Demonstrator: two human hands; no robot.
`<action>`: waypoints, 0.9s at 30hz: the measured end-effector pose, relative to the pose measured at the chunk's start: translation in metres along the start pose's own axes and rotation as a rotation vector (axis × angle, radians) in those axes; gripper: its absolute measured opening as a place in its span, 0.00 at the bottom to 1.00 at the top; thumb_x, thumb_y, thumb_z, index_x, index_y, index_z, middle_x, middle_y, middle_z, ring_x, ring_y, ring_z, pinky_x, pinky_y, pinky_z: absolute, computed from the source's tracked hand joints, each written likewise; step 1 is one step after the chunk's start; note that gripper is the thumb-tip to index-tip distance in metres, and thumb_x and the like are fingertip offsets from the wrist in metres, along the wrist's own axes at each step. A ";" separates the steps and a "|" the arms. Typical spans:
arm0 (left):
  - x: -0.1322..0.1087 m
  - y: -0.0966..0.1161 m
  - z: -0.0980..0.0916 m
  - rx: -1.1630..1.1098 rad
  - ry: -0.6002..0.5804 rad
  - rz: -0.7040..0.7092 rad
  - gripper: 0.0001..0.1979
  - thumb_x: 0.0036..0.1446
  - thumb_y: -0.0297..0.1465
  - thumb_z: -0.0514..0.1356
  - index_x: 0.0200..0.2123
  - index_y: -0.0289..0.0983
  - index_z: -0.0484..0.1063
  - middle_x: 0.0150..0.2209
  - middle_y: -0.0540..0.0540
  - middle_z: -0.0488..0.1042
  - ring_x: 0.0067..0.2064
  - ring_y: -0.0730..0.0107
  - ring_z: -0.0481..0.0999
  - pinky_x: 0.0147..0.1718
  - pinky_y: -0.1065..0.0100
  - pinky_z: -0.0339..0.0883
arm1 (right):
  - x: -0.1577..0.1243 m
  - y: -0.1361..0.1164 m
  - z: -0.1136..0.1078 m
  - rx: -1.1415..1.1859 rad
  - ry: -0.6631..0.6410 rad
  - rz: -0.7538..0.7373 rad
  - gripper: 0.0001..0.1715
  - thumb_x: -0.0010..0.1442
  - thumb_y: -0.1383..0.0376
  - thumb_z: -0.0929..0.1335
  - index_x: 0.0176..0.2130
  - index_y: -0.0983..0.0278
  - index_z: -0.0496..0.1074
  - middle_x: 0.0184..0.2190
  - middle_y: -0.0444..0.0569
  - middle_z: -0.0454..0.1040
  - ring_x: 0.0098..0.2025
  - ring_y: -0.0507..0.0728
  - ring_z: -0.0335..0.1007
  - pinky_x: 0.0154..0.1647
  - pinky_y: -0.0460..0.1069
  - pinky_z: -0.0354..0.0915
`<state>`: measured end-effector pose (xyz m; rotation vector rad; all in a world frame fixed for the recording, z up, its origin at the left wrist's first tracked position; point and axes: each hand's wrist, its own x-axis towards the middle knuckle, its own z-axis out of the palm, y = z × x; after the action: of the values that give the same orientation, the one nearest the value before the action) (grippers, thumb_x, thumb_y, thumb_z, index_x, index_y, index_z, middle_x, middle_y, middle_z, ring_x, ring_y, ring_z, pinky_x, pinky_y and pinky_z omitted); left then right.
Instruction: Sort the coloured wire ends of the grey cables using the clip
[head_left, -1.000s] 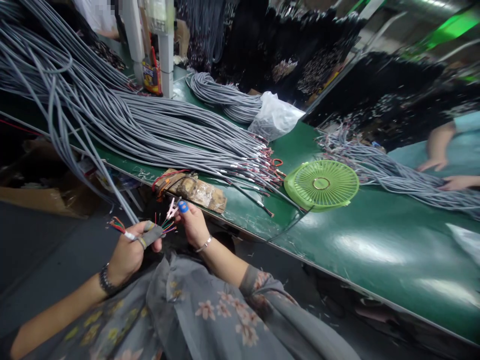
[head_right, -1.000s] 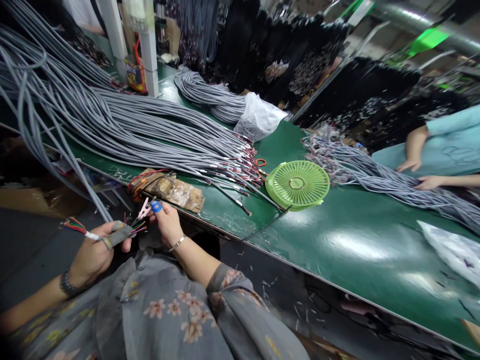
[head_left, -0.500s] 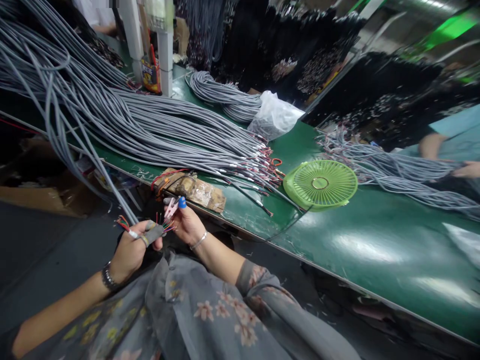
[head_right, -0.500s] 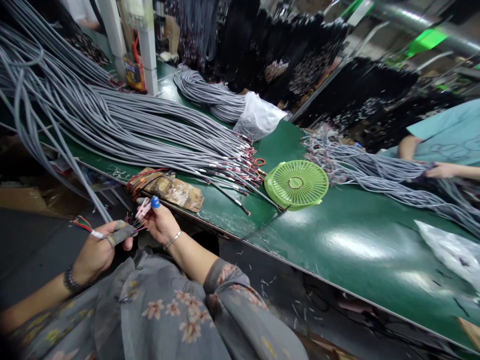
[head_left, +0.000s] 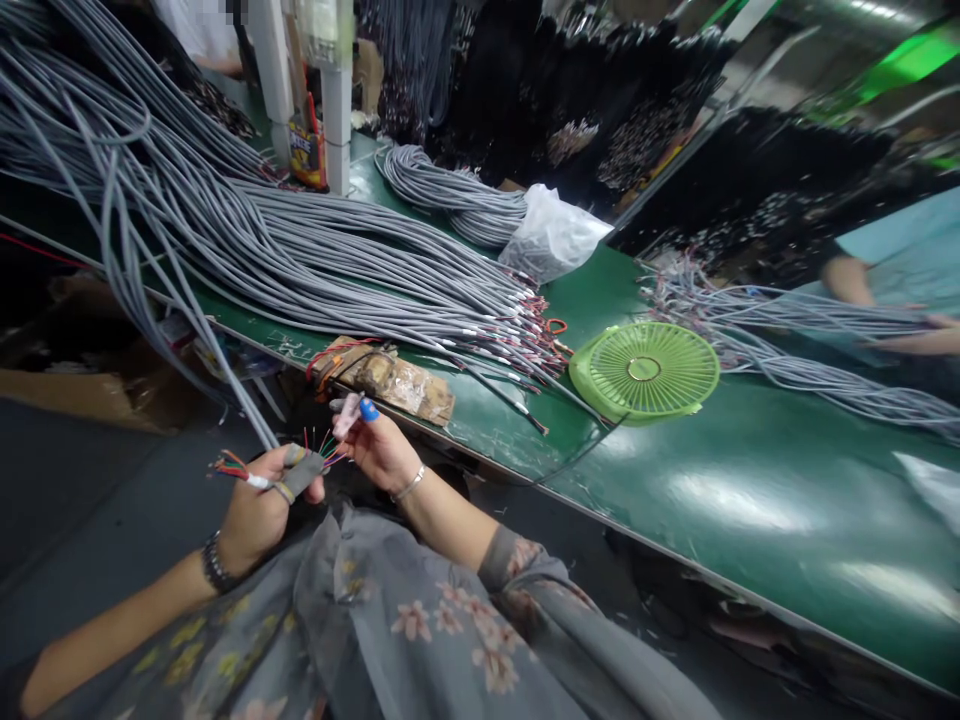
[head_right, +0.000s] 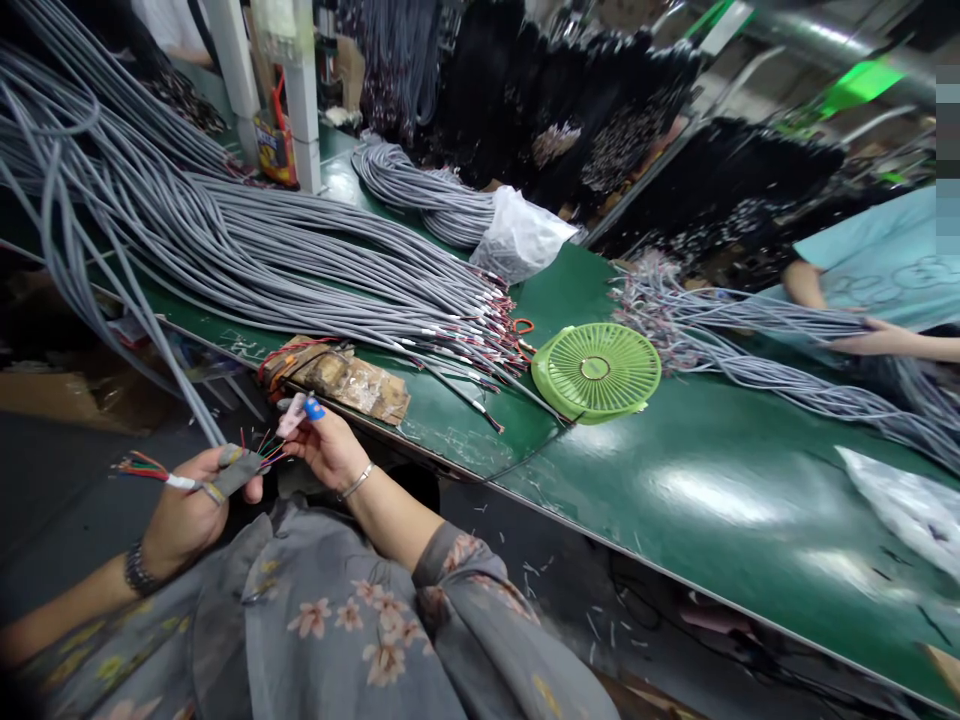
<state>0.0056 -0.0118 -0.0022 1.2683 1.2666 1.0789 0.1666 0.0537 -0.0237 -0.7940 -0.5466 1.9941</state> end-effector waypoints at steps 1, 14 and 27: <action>0.001 0.000 0.002 -0.012 0.005 0.003 0.16 0.55 0.43 0.61 0.21 0.40 0.73 0.20 0.50 0.74 0.24 0.69 0.70 0.28 0.68 0.66 | 0.000 0.001 -0.001 -0.009 -0.008 -0.008 0.22 0.57 0.47 0.74 0.33 0.64 0.75 0.27 0.45 0.76 0.28 0.50 0.70 0.28 0.44 0.67; 0.007 0.000 0.008 -0.004 0.046 0.016 0.16 0.54 0.41 0.63 0.19 0.40 0.72 0.18 0.50 0.74 0.22 0.70 0.71 0.26 0.69 0.67 | 0.003 0.004 -0.002 0.060 0.022 -0.006 0.18 0.55 0.51 0.76 0.33 0.64 0.76 0.28 0.44 0.77 0.29 0.51 0.70 0.30 0.45 0.67; 0.007 0.002 0.009 0.018 0.028 -0.011 0.16 0.52 0.43 0.64 0.19 0.39 0.72 0.18 0.50 0.73 0.21 0.70 0.70 0.24 0.69 0.67 | 0.006 0.007 -0.001 0.090 0.054 -0.009 0.17 0.56 0.53 0.77 0.35 0.64 0.77 0.30 0.45 0.78 0.31 0.52 0.71 0.32 0.46 0.67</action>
<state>0.0153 -0.0052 -0.0018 1.2621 1.3052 1.0832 0.1605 0.0550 -0.0307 -0.7869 -0.4257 1.9684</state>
